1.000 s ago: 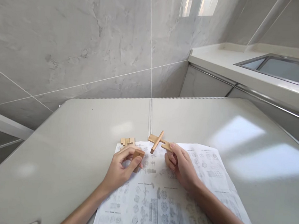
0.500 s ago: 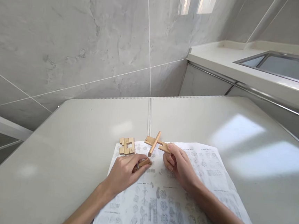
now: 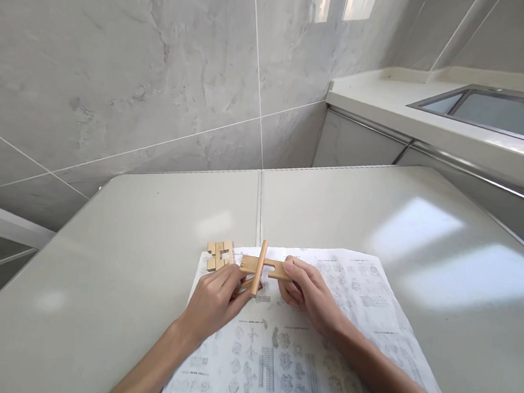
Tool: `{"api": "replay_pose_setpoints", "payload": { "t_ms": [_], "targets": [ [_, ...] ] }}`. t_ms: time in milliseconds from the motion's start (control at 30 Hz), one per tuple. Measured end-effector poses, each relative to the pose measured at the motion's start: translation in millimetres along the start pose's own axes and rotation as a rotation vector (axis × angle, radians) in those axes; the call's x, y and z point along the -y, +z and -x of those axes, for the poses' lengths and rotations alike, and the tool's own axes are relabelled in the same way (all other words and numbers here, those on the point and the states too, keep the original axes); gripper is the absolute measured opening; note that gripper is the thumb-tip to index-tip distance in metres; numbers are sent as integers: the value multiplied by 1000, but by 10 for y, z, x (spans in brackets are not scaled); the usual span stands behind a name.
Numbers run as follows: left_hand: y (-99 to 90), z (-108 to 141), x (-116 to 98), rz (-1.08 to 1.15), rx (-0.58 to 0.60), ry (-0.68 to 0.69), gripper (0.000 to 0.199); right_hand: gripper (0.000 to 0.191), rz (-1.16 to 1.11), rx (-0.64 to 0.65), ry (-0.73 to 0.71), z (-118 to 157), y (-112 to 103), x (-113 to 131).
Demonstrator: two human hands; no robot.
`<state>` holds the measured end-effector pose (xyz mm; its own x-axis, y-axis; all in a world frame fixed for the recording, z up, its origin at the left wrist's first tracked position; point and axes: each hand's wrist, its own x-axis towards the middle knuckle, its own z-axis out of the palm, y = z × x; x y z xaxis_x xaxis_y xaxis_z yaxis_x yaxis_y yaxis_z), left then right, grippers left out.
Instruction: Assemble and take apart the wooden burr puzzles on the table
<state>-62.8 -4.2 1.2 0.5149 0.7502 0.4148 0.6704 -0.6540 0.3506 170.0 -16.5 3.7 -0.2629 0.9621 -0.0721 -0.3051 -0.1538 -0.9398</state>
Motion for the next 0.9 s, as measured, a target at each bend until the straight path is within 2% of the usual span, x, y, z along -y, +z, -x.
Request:
{"api": "replay_pose_setpoints", "payload": {
  "t_ms": [233, 533, 600, 767, 900],
  "targets": [
    [-12, 5, 18, 47, 32, -36, 12, 49, 0, 66, 5, 18, 16, 39],
    [-37, -9, -13, 7, 29, -45, 7, 50, -19, 50, 20, 26, 15, 59],
    [-35, -7, -19, 40, 14, -64, 22, 49, -26, 51, 23, 25, 10, 49],
    [-67, -34, -81, 256, -87, -81, 83, 47, -50, 72, 15, 13, -6, 10],
    [-109, -42, -119, 451, -19, -31, 113, 46, -27, 79, 21, 17, -15, -4]
  ]
}}
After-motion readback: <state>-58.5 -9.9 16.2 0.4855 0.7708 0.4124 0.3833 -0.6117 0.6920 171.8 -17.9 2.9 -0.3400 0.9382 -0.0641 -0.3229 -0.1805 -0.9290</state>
